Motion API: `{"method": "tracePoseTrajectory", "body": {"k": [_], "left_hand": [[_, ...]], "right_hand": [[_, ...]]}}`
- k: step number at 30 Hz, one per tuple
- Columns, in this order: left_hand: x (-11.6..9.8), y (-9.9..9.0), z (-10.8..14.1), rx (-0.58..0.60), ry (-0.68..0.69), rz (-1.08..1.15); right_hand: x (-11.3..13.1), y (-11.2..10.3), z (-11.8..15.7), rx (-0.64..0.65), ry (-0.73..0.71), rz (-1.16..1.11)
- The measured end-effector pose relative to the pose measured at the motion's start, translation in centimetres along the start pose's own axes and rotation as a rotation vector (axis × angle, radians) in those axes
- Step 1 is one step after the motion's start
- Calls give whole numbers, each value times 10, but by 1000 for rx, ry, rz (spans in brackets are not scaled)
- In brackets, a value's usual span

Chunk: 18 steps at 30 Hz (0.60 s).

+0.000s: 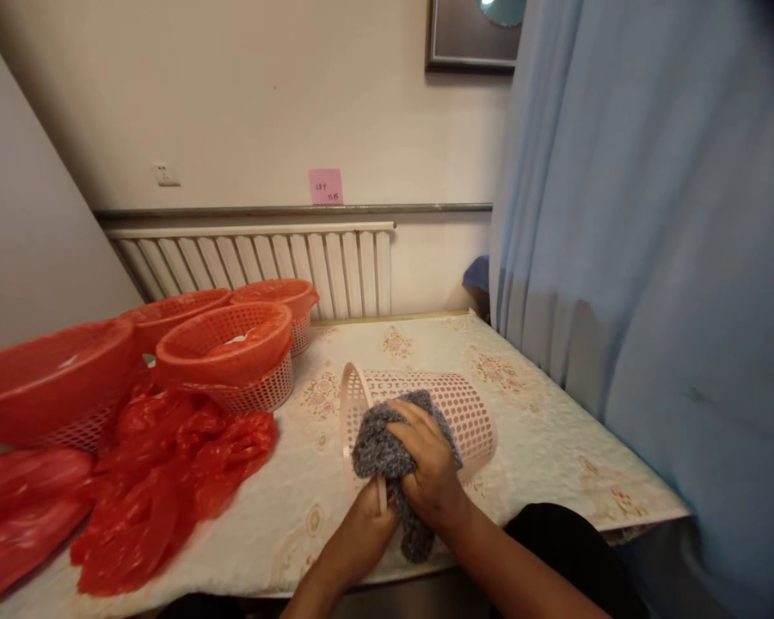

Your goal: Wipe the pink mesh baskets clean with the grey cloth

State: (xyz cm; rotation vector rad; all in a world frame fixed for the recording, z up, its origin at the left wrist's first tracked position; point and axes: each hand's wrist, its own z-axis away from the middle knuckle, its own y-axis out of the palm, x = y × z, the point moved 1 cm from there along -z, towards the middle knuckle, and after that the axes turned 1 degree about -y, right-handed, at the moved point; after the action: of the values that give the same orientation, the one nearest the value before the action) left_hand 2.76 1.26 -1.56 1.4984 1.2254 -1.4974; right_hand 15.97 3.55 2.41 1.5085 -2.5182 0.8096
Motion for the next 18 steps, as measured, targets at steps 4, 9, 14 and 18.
{"method": "tracePoseTrajectory", "body": {"k": [4,9,14,18], "left_hand": [[4,15,12,119,12,9],[-3,17,4,79,-34,121],[-25,15,-14,-89,-12,318],[-27,15,-16,-73,-61,367]], "right_hand": [[-18,-9,-7,-41,97,40],[-18,-11,-4,-23,115,47],[-26,-7,-3,-16,91,60],[-66,-20,-6,-19,186,155]]}}
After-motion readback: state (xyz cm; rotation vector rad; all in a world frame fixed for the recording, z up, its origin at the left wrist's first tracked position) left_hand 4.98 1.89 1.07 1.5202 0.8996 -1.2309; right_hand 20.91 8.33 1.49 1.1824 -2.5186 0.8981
